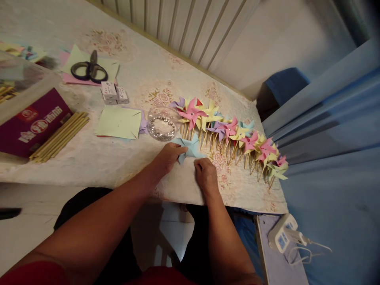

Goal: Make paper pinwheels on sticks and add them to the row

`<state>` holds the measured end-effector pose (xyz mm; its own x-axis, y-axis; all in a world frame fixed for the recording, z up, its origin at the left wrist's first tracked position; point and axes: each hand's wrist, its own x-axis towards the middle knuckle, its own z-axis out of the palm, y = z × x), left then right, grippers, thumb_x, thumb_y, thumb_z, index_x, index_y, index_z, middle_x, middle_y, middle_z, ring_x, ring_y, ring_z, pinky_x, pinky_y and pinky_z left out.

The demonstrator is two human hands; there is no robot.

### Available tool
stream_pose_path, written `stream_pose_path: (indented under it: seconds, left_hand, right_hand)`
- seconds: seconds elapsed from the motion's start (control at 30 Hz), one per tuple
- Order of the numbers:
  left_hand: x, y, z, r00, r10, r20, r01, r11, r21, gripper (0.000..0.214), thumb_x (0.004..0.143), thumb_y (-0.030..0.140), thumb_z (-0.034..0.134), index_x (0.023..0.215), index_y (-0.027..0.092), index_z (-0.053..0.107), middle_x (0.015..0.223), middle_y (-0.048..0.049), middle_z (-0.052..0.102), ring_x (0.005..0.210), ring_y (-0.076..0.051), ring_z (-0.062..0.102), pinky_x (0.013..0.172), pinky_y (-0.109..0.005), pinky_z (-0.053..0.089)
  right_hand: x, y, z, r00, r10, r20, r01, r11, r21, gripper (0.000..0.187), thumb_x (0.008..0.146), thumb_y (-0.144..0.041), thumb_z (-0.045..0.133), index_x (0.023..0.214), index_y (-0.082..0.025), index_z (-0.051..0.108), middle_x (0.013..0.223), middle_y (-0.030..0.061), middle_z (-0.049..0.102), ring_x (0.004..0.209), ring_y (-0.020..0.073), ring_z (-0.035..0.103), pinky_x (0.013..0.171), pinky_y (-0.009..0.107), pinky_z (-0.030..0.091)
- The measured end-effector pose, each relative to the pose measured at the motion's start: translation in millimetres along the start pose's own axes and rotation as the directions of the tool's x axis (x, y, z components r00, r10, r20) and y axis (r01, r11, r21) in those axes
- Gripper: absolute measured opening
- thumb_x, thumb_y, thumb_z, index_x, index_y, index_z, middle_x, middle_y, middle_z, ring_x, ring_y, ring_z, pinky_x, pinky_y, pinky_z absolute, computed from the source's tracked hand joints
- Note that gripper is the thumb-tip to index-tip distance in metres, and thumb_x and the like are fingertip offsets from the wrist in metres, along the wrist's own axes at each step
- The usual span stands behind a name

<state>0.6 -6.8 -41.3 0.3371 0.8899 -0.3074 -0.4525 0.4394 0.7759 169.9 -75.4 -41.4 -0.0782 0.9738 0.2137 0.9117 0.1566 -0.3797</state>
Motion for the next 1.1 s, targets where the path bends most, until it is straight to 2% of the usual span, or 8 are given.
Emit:
stream_pose_path:
  seconds: [0.27, 0.5, 0.73, 0.93, 1.1]
  left_hand:
    - [-0.7, 0.3, 0.9, 1.0, -0.004, -0.004, 0.004, 1.0, -0.008, 0.009, 0.068, 0.018, 0.07, 0.062, 0.014, 0.063, 0.058, 0.0031, 0.057, 0.051, -0.007, 0.048, 0.05, -0.021, 0.035]
    - [0.2, -1.2, -0.3, 1.0, 0.004, 0.013, -0.004, 1.0, -0.008, 0.01, 0.068, 0.019, 0.071, 0.063, 0.015, 0.063, 0.06, 0.0025, 0.059, 0.052, -0.008, 0.049, 0.05, -0.021, 0.035]
    - [-2.1, 2.3, 2.1, 1.0, 0.001, 0.005, -0.001, 1.0, -0.001, 0.011, 0.068, 0.019, 0.069, 0.061, 0.014, 0.062, 0.057, 0.003, 0.057, 0.049, -0.007, 0.047, 0.048, -0.021, 0.033]
    - [-2.9, 3.3, 2.9, 1.0, -0.001, -0.005, 0.001, 1.0, -0.012, 0.008, 0.066, 0.017, 0.07, 0.063, 0.014, 0.063, 0.057, 0.003, 0.057, 0.051, -0.007, 0.047, 0.05, -0.021, 0.033]
    - [-1.9, 1.5, 1.6, 1.0, -0.007, -0.006, 0.007, 1.0, -0.006, 0.011, 0.066, 0.018, 0.071, 0.061, 0.014, 0.062, 0.056, 0.0031, 0.056, 0.05, -0.007, 0.045, 0.049, -0.022, 0.031]
  right_hand:
    - [-6.5, -4.0, -0.9, 0.994, -0.067, 0.086, 0.065, 0.998, 0.027, 0.021, 0.092, -0.014, 0.049, 0.078, -0.019, 0.063, 0.079, 0.0051, 0.061, 0.079, 0.0184, 0.056, 0.073, 0.028, 0.042]
    - [-3.0, -1.3, -1.1, 1.0, -0.007, -0.01, 0.006, 0.999, -0.044, 0.021, 0.091, -0.013, 0.048, 0.079, -0.018, 0.064, 0.083, 0.0076, 0.062, 0.083, 0.0205, 0.055, 0.077, 0.03, 0.042]
    - [-9.0, -11.4, 2.2, 0.995, -0.085, 0.049, 0.085, 0.996, 0.001, 0.02, 0.092, -0.014, 0.049, 0.08, -0.018, 0.064, 0.08, 0.0059, 0.061, 0.081, 0.0196, 0.055, 0.076, 0.03, 0.043]
    - [-8.5, -9.7, -1.5, 0.993, -0.071, 0.089, 0.064, 0.995, 0.082, 0.013, 0.087, -0.011, 0.054, 0.083, -0.018, 0.065, 0.083, 0.0062, 0.063, 0.083, 0.0199, 0.058, 0.079, 0.03, 0.045]
    - [-8.6, -7.7, -5.5, 0.991, -0.042, 0.124, 0.036, 0.998, 0.053, 0.013, 0.085, -0.01, 0.056, 0.084, -0.018, 0.066, 0.084, 0.006, 0.063, 0.083, 0.0198, 0.059, 0.079, 0.03, 0.045]
